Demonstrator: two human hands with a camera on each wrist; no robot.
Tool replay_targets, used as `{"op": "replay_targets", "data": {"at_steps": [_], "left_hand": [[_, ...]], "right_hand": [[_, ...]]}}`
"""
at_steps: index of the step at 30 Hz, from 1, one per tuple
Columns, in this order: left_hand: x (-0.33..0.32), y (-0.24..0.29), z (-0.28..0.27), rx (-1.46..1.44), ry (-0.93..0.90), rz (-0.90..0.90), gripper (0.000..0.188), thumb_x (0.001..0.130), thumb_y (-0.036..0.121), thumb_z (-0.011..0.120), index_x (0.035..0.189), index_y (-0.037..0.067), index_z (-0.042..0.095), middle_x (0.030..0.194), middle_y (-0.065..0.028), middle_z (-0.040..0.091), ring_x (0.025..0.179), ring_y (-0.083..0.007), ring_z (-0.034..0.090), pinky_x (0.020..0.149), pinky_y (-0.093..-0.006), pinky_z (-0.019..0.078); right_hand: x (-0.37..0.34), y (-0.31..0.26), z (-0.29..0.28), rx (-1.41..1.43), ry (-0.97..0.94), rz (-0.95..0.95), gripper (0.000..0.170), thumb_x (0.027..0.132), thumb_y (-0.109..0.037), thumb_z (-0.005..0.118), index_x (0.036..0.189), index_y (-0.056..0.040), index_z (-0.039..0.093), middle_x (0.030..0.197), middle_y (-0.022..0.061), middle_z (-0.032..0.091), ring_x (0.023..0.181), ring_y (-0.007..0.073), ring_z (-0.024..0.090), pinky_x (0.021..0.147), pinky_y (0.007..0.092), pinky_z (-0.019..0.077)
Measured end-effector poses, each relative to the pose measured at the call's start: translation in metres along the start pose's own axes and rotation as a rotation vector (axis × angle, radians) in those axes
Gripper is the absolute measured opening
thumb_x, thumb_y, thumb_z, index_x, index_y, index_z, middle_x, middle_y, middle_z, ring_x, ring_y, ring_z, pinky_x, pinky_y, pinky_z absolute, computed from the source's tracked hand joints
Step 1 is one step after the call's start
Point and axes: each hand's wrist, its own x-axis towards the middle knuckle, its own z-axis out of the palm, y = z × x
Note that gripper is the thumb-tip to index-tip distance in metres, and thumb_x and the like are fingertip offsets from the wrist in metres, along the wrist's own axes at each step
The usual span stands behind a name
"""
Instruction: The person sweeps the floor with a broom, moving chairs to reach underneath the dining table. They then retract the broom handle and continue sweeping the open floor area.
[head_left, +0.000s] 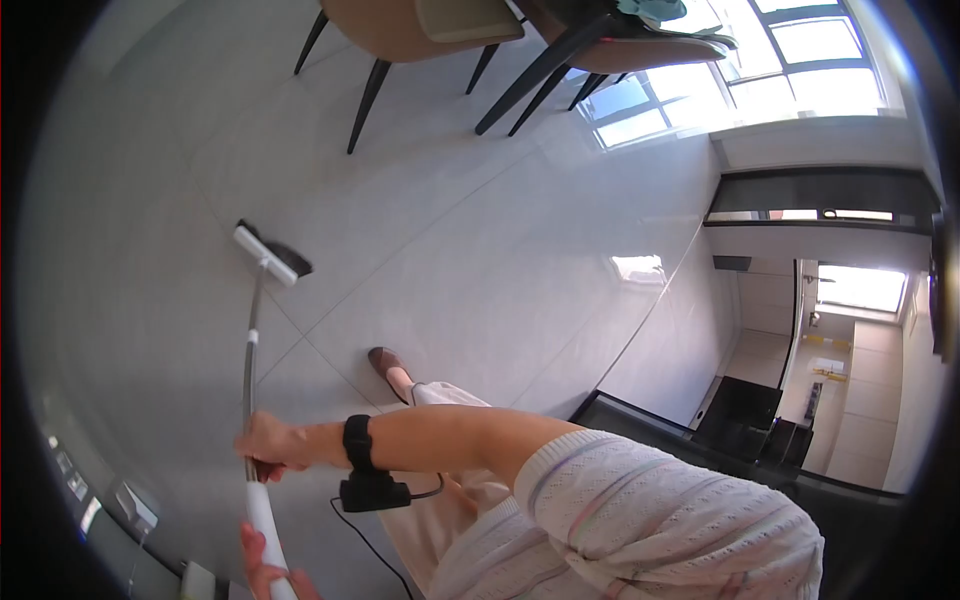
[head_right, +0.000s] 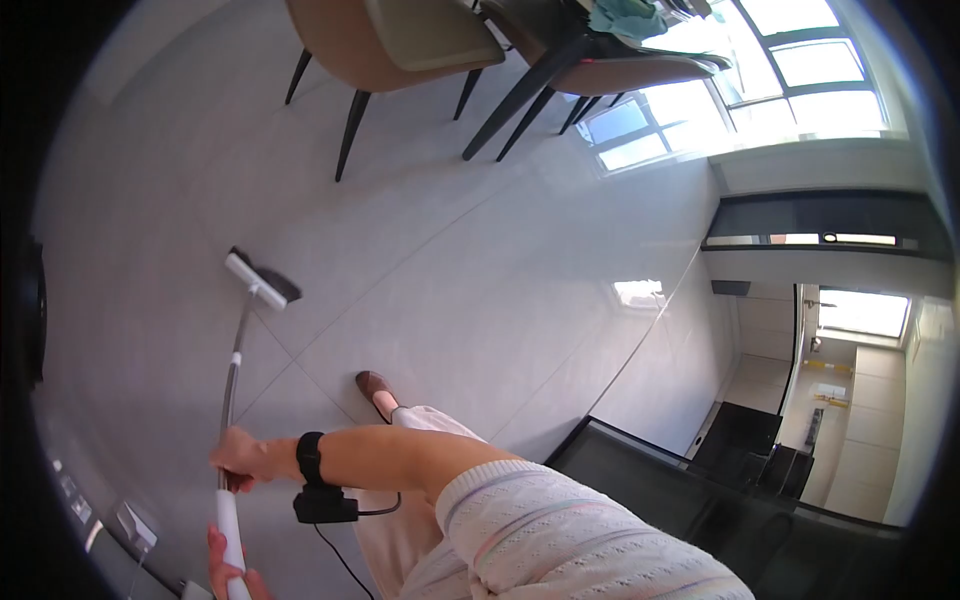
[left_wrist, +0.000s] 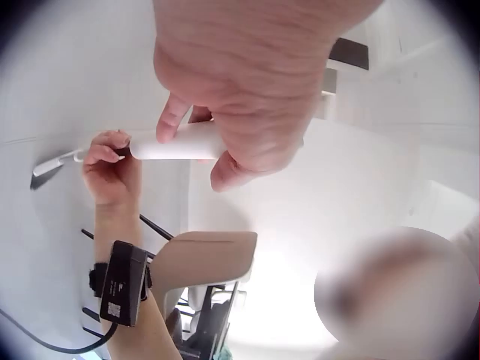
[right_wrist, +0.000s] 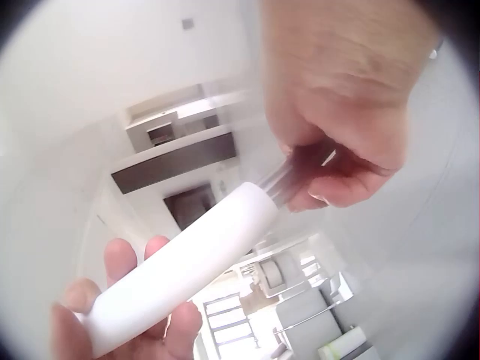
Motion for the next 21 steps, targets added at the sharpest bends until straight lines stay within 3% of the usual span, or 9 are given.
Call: {"op": "replay_targets", "data": {"at_steps": [2,5,9,11,13,14,15,16,21], "left_hand": [[0.002,0.011,-0.004,0.009,-0.012,0.132,0.013,0.079,0.004,0.055,0.080,0.003,0.041,0.100,-0.0255,0.056,0.099,-0.0404,0.053,0.089,-0.0548,0.0398],[0.000,0.018,-0.014,-0.067,0.021,0.154,0.014,0.082,0.007,0.054,0.080,0.004,0.040,0.100,-0.0252,0.057,0.097,-0.0402,0.054,0.089,-0.0556,0.0398],[-0.001,-0.001,-0.012,-0.155,-0.122,0.156,0.015,0.083,0.009,0.054,0.082,0.006,0.039,0.103,-0.0259,0.055,0.097,-0.0397,0.054,0.090,-0.0561,0.0383],[0.003,-0.020,0.016,-0.460,-0.153,0.118,0.013,0.079,0.006,0.057,0.087,0.004,0.048,0.108,-0.0245,0.054,0.103,-0.0379,0.051,0.093,-0.0515,0.0371],[-0.003,-0.054,0.052,-0.648,-0.204,-0.131,0.017,0.076,0.008,0.060,0.090,0.006,0.051,0.120,-0.0201,0.048,0.113,-0.0295,0.045,0.088,-0.0388,0.0420],[-0.001,-0.061,0.065,-0.655,-0.208,-0.131,0.017,0.076,0.008,0.060,0.090,0.006,0.051,0.120,-0.0201,0.048,0.113,-0.0295,0.045,0.088,-0.0388,0.0420],[0.004,-0.064,0.078,-0.680,-0.221,-0.255,0.017,0.076,0.010,0.061,0.091,0.007,0.051,0.122,-0.0198,0.047,0.113,-0.0296,0.044,0.087,-0.0389,0.0426],[0.009,-0.065,0.082,-0.699,-0.237,-0.373,0.018,0.077,0.011,0.062,0.091,0.007,0.051,0.123,-0.0194,0.046,0.113,-0.0297,0.044,0.086,-0.0391,0.0432],[-0.002,-0.074,0.011,-0.504,-0.209,-0.348,0.016,0.072,0.005,0.058,0.084,0.005,0.047,0.121,-0.0192,0.048,0.113,-0.0308,0.045,0.091,-0.0388,0.0387]], "right_hand": [[-0.015,-0.010,0.006,0.023,-0.020,-0.019,0.022,0.077,-0.012,0.050,0.065,0.0059,0.051,0.050,0.0124,0.052,0.037,0.0192,0.052,0.031,0.0295,0.0398],[-0.040,-0.018,0.010,0.029,-0.074,-0.011,0.025,0.079,-0.018,0.053,0.070,0.0059,0.052,0.053,0.0123,0.054,0.038,0.0179,0.053,0.032,0.0282,0.0397],[-0.079,-0.021,-0.010,0.067,0.151,0.001,0.032,0.081,-0.026,0.054,0.076,0.0055,0.053,0.063,0.0123,0.058,0.046,0.0180,0.057,0.033,0.0273,0.0423],[-0.084,-0.013,-0.041,0.044,0.291,-0.004,0.035,0.079,-0.029,0.057,0.072,0.0052,0.053,0.063,0.0114,0.057,0.047,0.0154,0.056,0.036,0.0259,0.0430],[-0.083,-0.013,-0.076,0.000,0.465,0.027,0.032,0.078,-0.025,0.057,0.071,0.0061,0.055,0.060,0.0119,0.056,0.046,0.0160,0.056,0.036,0.0261,0.0430],[-0.066,0.000,-0.104,0.041,0.479,0.039,0.029,0.078,-0.022,0.057,0.071,0.0063,0.056,0.060,0.0124,0.057,0.046,0.0167,0.056,0.036,0.0261,0.0433],[-0.051,0.011,-0.125,0.083,0.491,0.045,0.027,0.077,-0.020,0.056,0.071,0.0065,0.057,0.059,0.0129,0.057,0.045,0.0174,0.056,0.036,0.0261,0.0436],[-0.050,0.010,-0.126,0.046,0.493,0.078,0.023,0.076,-0.016,0.055,0.071,0.0062,0.057,0.058,0.0136,0.057,0.045,0.0184,0.055,0.037,0.0261,0.0445],[-0.018,0.023,-0.053,0.038,0.351,0.059,0.024,0.076,-0.016,0.053,0.069,0.0069,0.057,0.058,0.0139,0.057,0.044,0.0183,0.055,0.038,0.0264,0.0450]]}}
